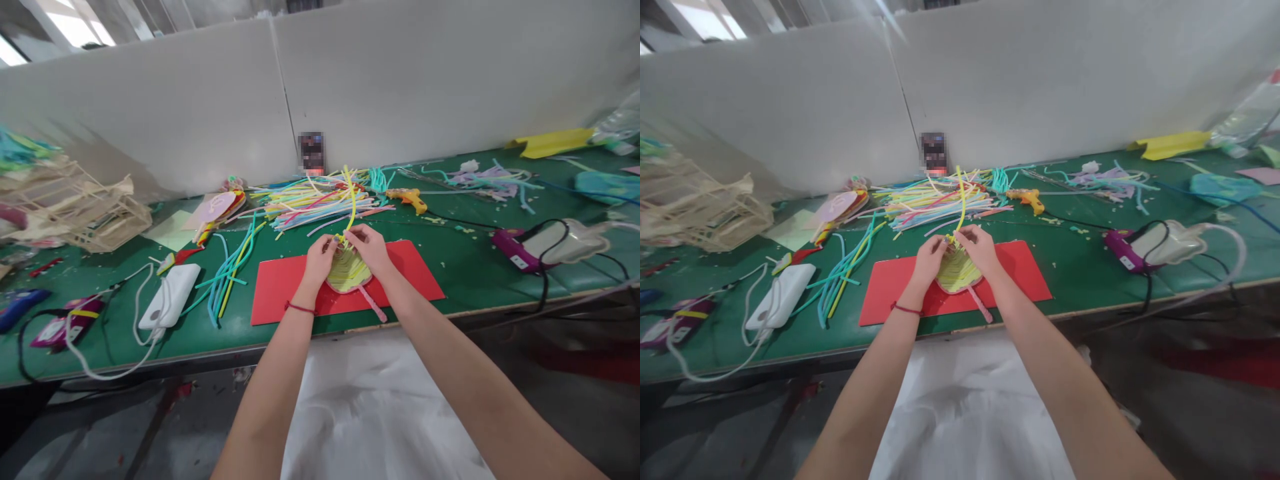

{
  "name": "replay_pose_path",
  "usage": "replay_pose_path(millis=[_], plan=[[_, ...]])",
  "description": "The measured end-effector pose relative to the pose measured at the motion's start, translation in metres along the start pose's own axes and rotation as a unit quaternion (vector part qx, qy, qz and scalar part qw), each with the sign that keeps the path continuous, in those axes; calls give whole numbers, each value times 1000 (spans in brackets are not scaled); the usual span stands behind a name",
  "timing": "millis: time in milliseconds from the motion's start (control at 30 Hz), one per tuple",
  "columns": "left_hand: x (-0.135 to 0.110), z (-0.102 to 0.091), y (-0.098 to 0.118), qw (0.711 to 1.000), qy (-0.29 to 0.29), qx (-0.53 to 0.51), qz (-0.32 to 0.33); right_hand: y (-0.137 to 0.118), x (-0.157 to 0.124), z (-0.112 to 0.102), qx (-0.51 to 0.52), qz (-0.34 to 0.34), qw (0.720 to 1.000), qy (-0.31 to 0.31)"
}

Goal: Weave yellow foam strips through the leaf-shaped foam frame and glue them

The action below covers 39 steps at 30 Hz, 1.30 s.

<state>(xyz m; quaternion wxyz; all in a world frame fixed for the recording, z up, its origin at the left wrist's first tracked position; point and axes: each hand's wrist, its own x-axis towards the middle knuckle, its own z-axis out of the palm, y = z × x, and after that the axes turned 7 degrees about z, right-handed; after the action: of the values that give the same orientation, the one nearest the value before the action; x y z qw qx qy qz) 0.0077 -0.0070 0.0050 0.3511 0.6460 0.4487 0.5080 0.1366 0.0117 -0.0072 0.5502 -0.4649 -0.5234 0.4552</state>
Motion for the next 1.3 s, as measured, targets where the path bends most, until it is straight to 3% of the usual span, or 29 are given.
replay_pose_path(millis=[833, 1300], plan=[[-2, -1, 2, 995, -22, 95, 0, -5, -4, -2, -41, -19, 997, -59], [0, -1, -1, 998, -28, 40, -32, -2, -2, -2, -49, -19, 996, -78]])
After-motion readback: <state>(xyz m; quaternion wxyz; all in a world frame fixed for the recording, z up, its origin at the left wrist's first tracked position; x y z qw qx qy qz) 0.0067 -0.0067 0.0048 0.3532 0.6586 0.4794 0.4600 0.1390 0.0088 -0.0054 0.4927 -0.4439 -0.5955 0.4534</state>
